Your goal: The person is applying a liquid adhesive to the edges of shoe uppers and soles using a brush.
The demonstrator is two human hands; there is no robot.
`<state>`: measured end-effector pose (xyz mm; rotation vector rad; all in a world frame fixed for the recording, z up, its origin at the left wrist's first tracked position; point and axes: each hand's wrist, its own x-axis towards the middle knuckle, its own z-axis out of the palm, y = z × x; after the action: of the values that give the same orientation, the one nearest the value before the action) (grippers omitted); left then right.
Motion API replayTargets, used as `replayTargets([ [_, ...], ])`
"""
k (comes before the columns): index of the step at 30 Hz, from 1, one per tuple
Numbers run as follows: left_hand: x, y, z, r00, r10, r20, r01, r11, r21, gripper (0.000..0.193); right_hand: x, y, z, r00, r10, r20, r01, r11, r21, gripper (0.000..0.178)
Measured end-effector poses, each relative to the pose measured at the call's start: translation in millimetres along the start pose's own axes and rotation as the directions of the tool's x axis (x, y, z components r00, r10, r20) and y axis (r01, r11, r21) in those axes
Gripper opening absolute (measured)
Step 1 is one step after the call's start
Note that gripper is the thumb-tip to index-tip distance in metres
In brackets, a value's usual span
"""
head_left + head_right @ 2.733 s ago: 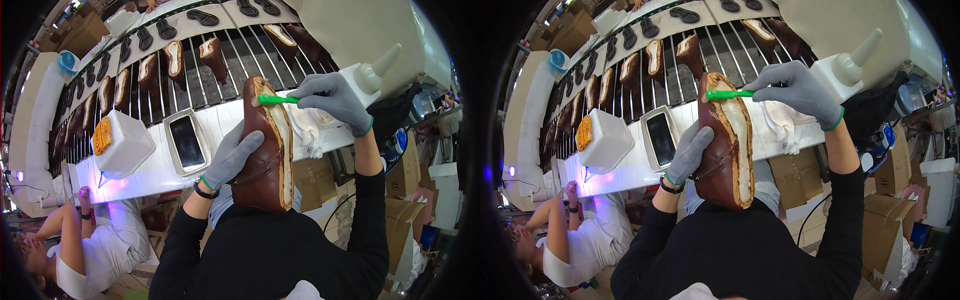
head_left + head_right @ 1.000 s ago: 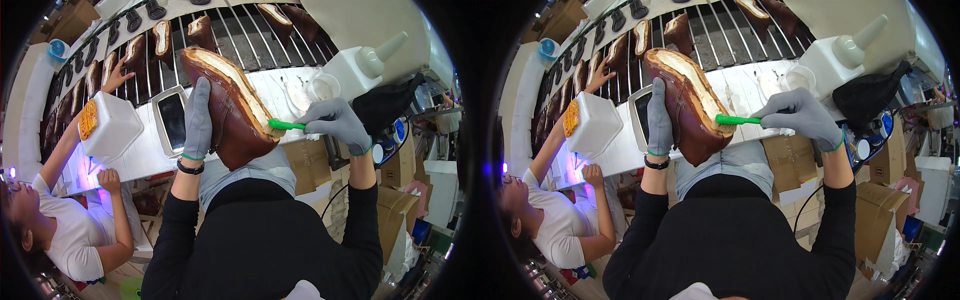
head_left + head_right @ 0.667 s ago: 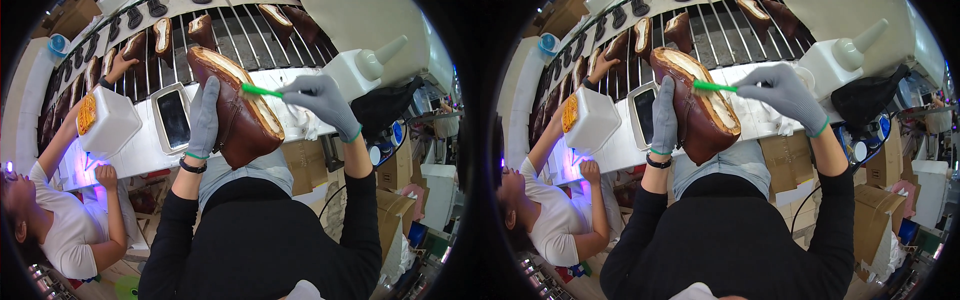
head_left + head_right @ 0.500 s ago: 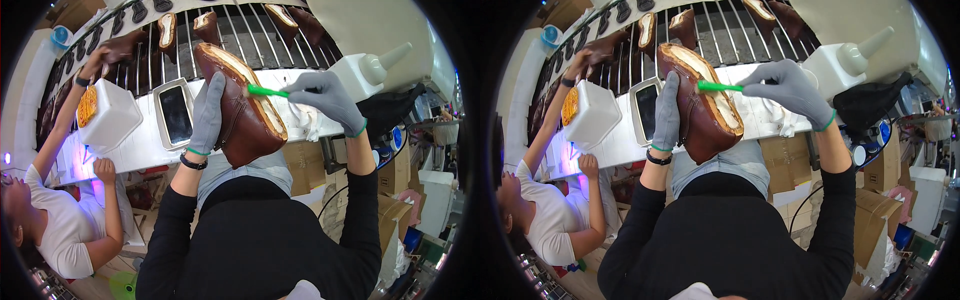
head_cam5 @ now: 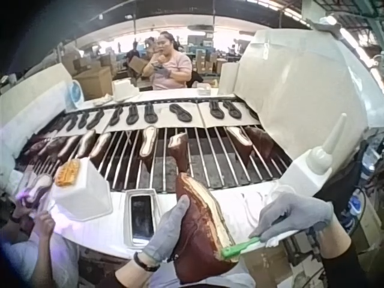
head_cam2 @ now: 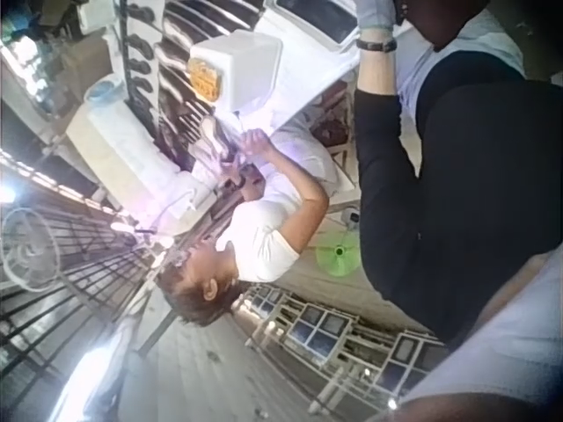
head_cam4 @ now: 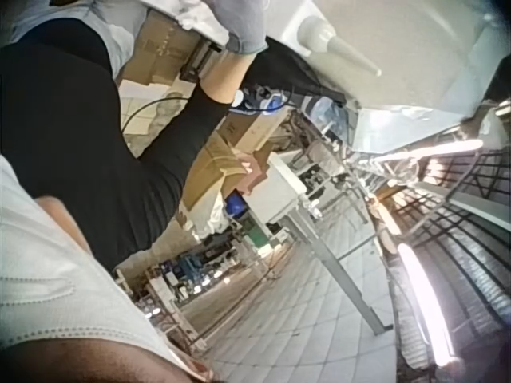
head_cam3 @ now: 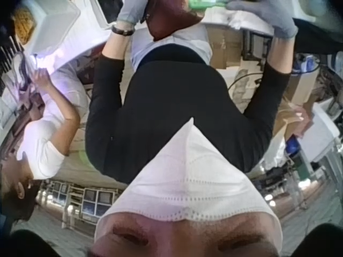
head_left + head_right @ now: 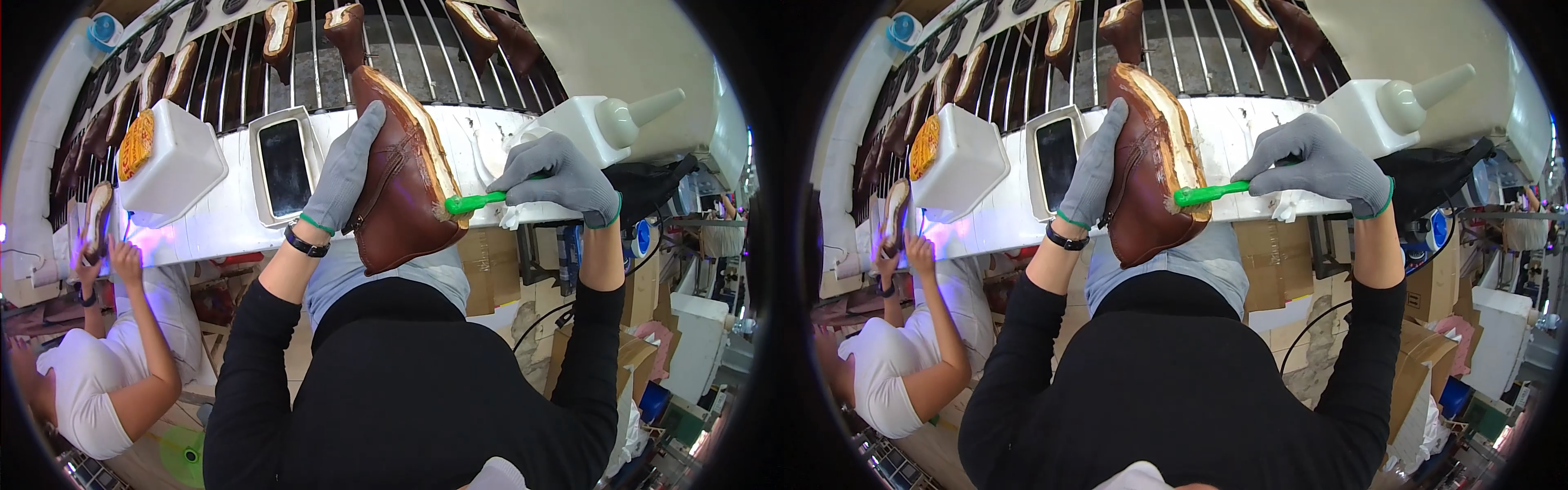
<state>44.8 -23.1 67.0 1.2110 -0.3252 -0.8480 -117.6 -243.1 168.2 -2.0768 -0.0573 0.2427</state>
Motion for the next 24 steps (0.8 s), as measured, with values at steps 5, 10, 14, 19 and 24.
replayTargets([
  [5,6.4,-8.6,-0.8,0.969,-0.238,0.070,0.244,0.965,-0.098,0.060,6.5,-3.1,-1.9,0.999,-0.014,0.035,0.014,1.000,-0.013,0.022],
  [10,3.1,-16.6,5.6,0.916,-0.361,0.176,0.387,0.910,-0.147,0.056,13.5,-8.4,-6.5,0.994,0.005,0.106,-0.004,1.000,-0.005,0.024],
  [14,-7.0,-21.8,13.8,0.913,-0.347,0.215,0.382,0.912,-0.148,0.047,20.4,-8.6,-7.2,0.987,-0.036,0.155,0.032,0.999,0.029,0.024],
  [19,-15.2,-33.3,23.8,0.862,-0.332,0.382,0.425,0.885,-0.191,0.052,27.5,-9.1,-8.0,0.980,-0.059,0.189,0.043,0.995,0.087,0.024],
  [24,-16.3,-55.9,21.9,0.752,-0.233,0.617,0.363,0.927,-0.091,0.057,32.6,-8.1,-9.4,0.971,-0.149,0.184,0.134,0.987,0.091,0.025],
])
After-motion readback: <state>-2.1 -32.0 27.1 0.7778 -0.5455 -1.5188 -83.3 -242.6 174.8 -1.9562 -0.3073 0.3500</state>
